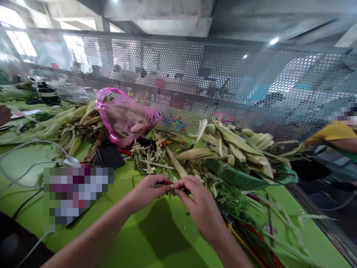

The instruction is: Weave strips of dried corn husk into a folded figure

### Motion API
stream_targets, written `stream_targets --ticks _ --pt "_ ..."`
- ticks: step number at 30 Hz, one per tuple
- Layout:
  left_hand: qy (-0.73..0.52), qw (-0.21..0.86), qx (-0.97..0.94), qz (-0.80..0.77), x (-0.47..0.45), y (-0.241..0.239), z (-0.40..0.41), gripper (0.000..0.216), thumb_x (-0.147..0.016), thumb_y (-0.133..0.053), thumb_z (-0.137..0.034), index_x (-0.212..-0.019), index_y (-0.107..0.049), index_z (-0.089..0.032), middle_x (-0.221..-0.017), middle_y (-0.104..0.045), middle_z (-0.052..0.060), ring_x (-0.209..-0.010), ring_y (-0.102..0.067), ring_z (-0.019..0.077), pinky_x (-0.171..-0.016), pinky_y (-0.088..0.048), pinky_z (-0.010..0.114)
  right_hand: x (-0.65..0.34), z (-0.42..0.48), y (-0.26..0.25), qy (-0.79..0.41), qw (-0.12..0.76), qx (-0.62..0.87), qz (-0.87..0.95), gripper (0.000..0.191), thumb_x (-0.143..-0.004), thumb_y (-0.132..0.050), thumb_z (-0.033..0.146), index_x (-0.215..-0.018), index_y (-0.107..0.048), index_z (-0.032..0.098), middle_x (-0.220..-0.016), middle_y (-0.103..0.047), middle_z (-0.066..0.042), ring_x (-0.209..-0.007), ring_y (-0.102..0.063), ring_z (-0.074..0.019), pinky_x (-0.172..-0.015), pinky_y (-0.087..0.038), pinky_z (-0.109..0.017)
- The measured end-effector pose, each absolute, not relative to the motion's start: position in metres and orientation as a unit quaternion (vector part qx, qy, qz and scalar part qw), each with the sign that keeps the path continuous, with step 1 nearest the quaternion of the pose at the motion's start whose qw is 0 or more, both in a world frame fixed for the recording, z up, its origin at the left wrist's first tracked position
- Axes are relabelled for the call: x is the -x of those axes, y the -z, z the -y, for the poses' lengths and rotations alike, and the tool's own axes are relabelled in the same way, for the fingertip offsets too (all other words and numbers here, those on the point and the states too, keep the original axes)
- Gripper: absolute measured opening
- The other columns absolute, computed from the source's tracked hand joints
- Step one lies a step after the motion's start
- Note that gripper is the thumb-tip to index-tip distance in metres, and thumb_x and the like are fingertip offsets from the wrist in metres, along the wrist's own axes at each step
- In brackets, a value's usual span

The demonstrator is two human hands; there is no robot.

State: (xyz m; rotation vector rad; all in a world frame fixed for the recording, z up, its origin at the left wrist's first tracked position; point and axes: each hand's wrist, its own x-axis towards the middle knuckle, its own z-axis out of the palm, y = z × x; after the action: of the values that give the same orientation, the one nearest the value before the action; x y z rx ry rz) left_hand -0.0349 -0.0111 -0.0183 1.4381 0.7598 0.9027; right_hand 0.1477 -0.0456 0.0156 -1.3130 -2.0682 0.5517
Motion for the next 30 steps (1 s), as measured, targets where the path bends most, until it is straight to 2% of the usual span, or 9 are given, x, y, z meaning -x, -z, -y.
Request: stream_targets --ticks 6,11,15,24,30 --pt "-0.436 0.584 -0.594 -0.339 0.033 0.017 0.012 0.014 -0.074 -0.067 -0.020 -0.081 -0.057 -0.014 -0.078 -0.057 0.001 -0.074 -0.052 0.0116 -0.069 -0.040 0.024 -0.149 0.041 -0.010 -0.223 0.316 0.508 0.770 0.012 -0.092 -0.051 0.027 -0.083 -0.056 0.022 -0.083 -0.056 -0.002 -0.078 -0.054 -0.0182 -0.070 -0.041 -0.029" --pt "-0.428 0.588 -0.603 -0.327 0.033 0.017 0.012 0.013 -0.073 -0.065 -0.015 -0.084 -0.058 -0.014 -0.081 -0.060 0.001 -0.076 -0.054 0.0119 -0.071 -0.041 0.024 -0.149 0.037 -0.007 -0.212 0.332 0.511 0.764 0.012 -0.090 -0.053 0.029 -0.082 -0.056 0.021 -0.083 -0.057 -0.002 -0.078 -0.054 -0.0185 -0.070 -0.041 -0.029" --pt "-0.422 0.555 -0.625 -0.351 0.034 0.018 0.012 0.012 -0.073 -0.066 -0.019 -0.084 -0.062 -0.014 -0.083 -0.062 0.003 -0.079 -0.055 0.0138 -0.073 -0.041 0.025 -0.148 0.038 -0.006 -0.227 0.336 0.514 0.756 0.012 -0.089 -0.053 0.029 -0.082 -0.058 0.021 -0.083 -0.059 -0.003 -0.078 -0.056 -0.0188 -0.069 -0.042 -0.029" --pt "-0.437 0.574 -0.610 -0.329 0.033 0.018 0.015 0.015 -0.072 -0.068 -0.020 -0.085 -0.063 -0.014 -0.083 -0.063 0.003 -0.078 -0.056 0.0133 -0.072 -0.043 0.024 -0.147 0.038 -0.005 -0.221 0.372 0.528 0.731 0.010 -0.085 -0.059 0.030 -0.080 -0.060 0.021 -0.082 -0.060 -0.003 -0.077 -0.056 -0.0194 -0.069 -0.044 -0.030" --pt "-0.442 0.589 -0.586 -0.338 0.033 0.014 0.014 0.010 -0.070 -0.065 -0.013 -0.080 -0.063 -0.013 -0.080 -0.061 0.002 -0.076 -0.055 0.0122 -0.071 -0.042 0.023 -0.149 0.039 -0.014 -0.282 0.343 0.495 0.747 0.013 -0.086 -0.059 0.032 -0.081 -0.063 0.021 -0.084 -0.060 -0.003 -0.082 -0.056 -0.0196 -0.074 -0.043 -0.031"
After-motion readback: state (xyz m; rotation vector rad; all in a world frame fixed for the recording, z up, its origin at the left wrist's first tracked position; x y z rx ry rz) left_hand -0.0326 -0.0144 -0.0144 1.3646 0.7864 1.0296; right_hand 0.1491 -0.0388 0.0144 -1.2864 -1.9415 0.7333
